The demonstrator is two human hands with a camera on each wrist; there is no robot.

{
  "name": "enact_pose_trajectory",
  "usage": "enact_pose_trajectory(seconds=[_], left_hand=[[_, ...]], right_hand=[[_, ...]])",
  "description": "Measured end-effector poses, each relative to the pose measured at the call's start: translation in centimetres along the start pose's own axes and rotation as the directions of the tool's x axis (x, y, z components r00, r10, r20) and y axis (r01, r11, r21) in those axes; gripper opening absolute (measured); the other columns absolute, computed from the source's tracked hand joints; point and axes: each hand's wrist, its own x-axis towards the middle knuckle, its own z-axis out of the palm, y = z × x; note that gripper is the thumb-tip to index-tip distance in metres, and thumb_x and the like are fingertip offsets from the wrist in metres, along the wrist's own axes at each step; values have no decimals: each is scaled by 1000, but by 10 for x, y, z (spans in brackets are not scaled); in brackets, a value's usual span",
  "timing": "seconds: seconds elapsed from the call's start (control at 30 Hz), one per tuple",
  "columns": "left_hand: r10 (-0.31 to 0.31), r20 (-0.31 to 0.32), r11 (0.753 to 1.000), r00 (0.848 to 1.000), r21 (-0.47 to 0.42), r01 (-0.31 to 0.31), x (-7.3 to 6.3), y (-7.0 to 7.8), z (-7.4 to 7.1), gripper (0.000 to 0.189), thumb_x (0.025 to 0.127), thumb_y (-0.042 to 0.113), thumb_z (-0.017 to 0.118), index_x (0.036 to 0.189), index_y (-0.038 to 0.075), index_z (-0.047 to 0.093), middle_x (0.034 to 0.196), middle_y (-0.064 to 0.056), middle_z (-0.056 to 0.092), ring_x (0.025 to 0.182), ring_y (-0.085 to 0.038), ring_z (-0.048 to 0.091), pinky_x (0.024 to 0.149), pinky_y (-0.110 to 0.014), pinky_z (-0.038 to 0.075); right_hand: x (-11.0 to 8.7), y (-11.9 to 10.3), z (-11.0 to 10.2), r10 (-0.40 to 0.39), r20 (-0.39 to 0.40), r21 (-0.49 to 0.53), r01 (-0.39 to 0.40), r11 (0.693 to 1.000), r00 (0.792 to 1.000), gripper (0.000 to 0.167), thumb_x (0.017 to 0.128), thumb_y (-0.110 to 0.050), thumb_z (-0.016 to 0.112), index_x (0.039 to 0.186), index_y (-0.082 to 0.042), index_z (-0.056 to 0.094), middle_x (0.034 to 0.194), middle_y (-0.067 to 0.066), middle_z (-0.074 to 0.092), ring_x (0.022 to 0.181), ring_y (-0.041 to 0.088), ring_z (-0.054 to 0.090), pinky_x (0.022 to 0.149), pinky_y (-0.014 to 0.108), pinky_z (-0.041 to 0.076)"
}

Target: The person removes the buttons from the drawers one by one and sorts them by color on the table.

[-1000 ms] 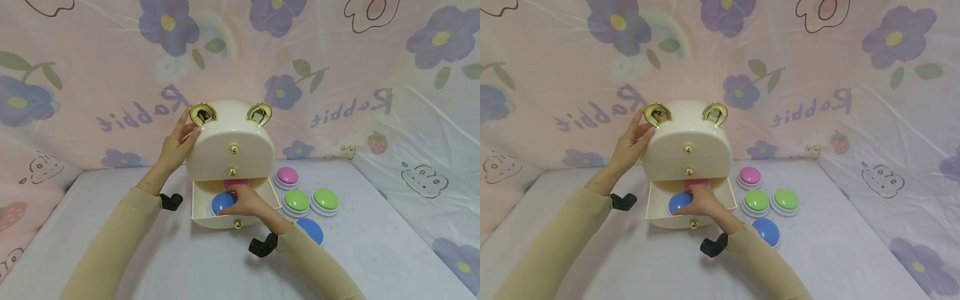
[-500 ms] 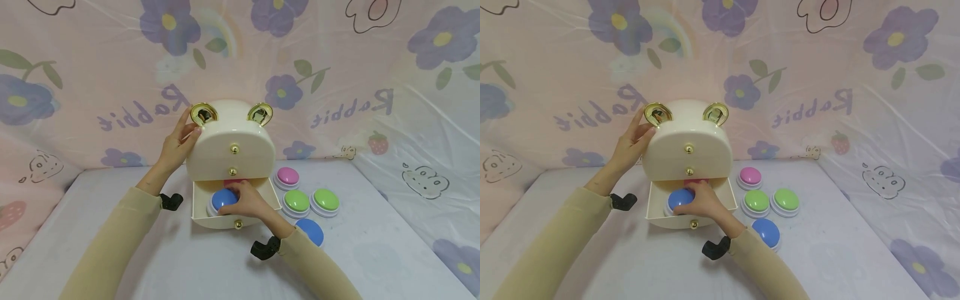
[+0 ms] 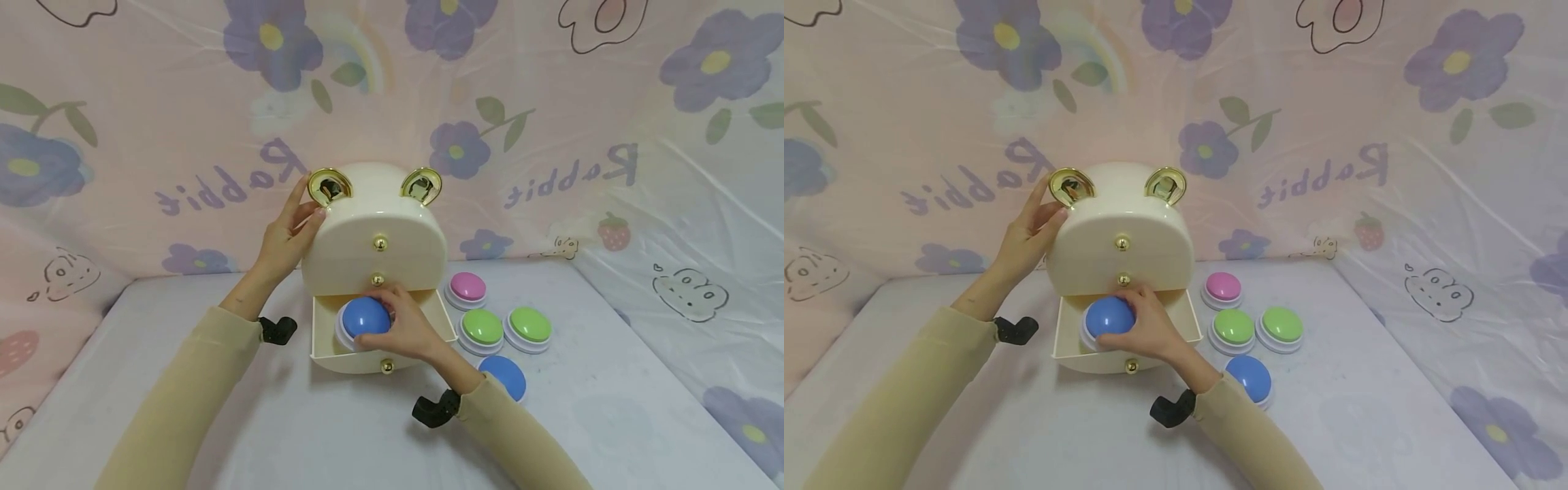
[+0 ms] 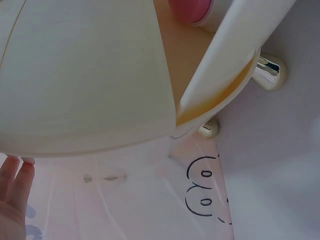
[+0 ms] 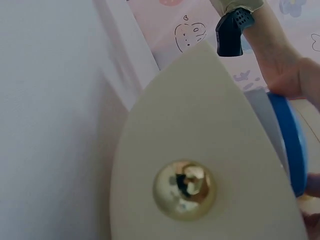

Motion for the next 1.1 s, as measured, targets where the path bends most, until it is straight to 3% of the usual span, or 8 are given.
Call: enact_pose_trajectory(seconds=[0.1, 0.23, 0.47, 0.67, 0.93, 1.1], left_hand=[[-7, -1, 1000, 1000, 19, 7, -3, 8, 0, 62, 100, 17, 48, 154, 19, 18, 137, -24, 52, 132, -33, 46, 111, -47, 36], [0, 2, 1000, 1000, 12, 0, -3, 8, 0, 62, 100, 17, 48, 154, 19, 18, 137, -24, 51, 132, -34, 46, 111, -48, 36], [11, -9, 1000, 1000, -5, -11, 10, -22, 1, 64, 99, 25, 52, 153, 36, 19, 137, -17, 54, 131, -30, 48, 110, -48, 37], [23, -20, 1000, 1000, 17, -23, 11, -30, 1, 63, 99, 30, 52, 152, 43, 19, 137, -15, 55, 131, -28, 49, 110, -47, 38], [21, -15, 1000, 1000, 2, -21, 11, -28, 1, 64, 99, 29, 52, 153, 39, 19, 137, -15, 54, 131, -27, 48, 111, -45, 37], [6, 1, 1000, 1000, -11, -6, 6, -11, 1, 65, 100, 23, 50, 155, 30, 17, 139, -20, 52, 133, -31, 46, 111, -47, 36]], right_hand=[[-2, 0, 0, -34, -38, 6, 34, 999, 999, 64, 64, -29, 83, 122, -11, 62, 121, 10, 52, 110, 24, 53, 93, 41, 50], [-4, 0, 1, -66, -95, 23, 68, 997, 993, 66, 62, -28, 83, 123, -11, 63, 117, 9, 53, 108, 23, 53, 90, 39, 51], [-7, 3, 2, -156, -163, 40, 165, 986, 974, 71, 63, -27, 84, 128, -12, 59, 116, 9, 51, 108, 22, 52, 87, 36, 51], [-10, 0, -1, -179, -180, 51, 191, 980, 967, 73, 63, -27, 83, 130, -12, 58, 114, 8, 49, 107, 21, 51, 86, 34, 49], [-21, -4, -16, -169, -165, 32, 176, 984, 972, 73, 64, -27, 84, 131, -15, 58, 119, 7, 50, 111, 22, 51, 88, 38, 50], [-28, 2, -24, -156, -168, 12, 160, 987, 973, 72, 64, -28, 85, 130, -16, 59, 118, 6, 50, 110, 21, 50, 88, 38, 49]])
